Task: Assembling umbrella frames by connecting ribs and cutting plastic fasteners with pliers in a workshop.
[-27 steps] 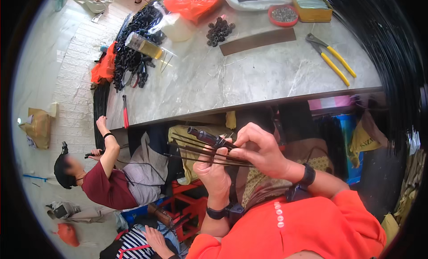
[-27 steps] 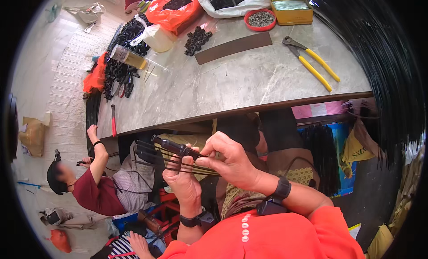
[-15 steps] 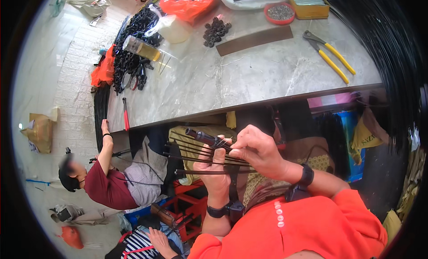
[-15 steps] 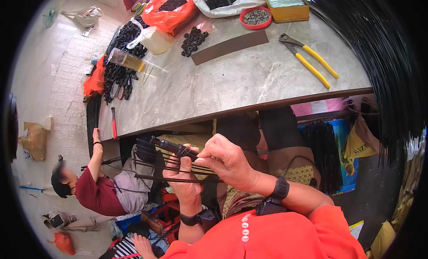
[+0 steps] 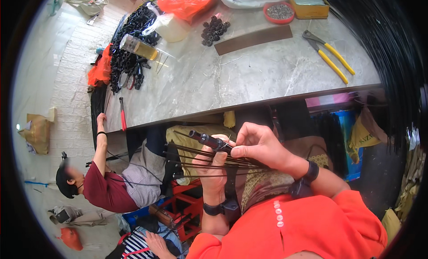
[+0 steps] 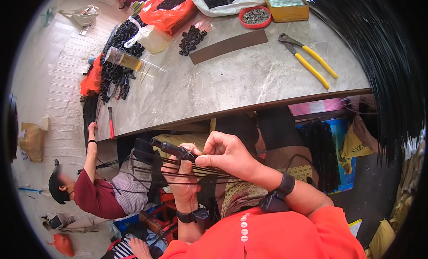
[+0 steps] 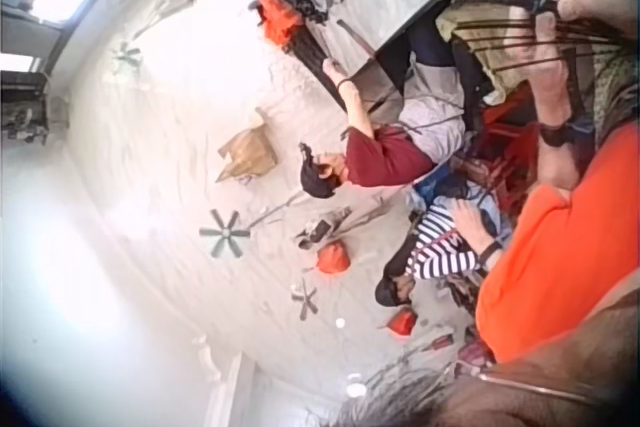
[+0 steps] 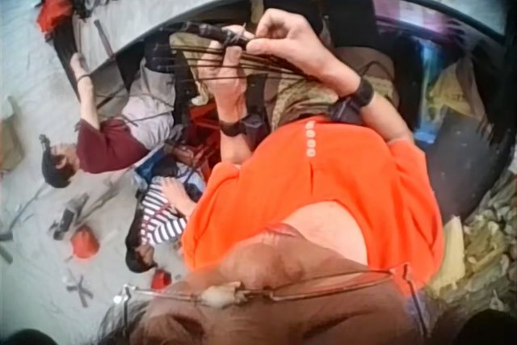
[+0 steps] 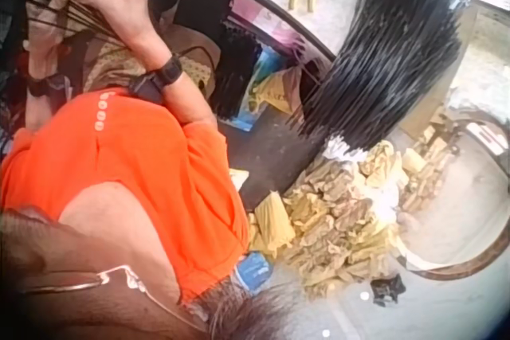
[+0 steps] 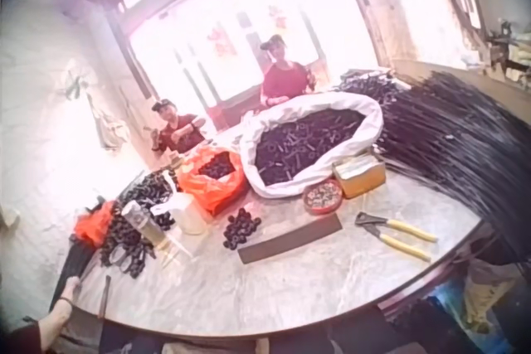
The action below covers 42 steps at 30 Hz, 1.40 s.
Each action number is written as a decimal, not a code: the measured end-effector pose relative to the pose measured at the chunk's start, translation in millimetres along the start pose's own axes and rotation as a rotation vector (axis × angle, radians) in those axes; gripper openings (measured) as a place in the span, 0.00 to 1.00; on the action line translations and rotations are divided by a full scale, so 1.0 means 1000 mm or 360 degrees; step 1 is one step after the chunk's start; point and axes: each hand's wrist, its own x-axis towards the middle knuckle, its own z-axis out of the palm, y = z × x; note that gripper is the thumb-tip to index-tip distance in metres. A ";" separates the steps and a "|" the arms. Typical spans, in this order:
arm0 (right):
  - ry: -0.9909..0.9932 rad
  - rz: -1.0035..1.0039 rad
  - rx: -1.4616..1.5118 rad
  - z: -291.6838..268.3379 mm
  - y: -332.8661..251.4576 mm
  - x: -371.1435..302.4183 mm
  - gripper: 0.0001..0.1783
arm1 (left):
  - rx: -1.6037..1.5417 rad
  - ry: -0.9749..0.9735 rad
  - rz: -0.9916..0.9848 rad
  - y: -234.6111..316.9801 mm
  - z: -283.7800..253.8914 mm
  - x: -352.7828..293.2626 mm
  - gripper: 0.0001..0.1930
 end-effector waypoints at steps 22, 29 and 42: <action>0.0120 -0.0118 -0.0415 0.005 -0.003 -0.001 0.18 | 0.0112 0.0119 -0.0103 0.013 0.005 -0.019 0.27; 0.0113 -0.0132 -0.0600 0.011 -0.011 -0.006 0.17 | 0.0250 0.0272 0.0040 0.009 0.005 -0.022 0.20; 0.0088 -0.0230 -0.0617 0.008 -0.014 -0.010 0.16 | 0.0178 0.0227 -0.0061 0.014 0.008 -0.023 0.16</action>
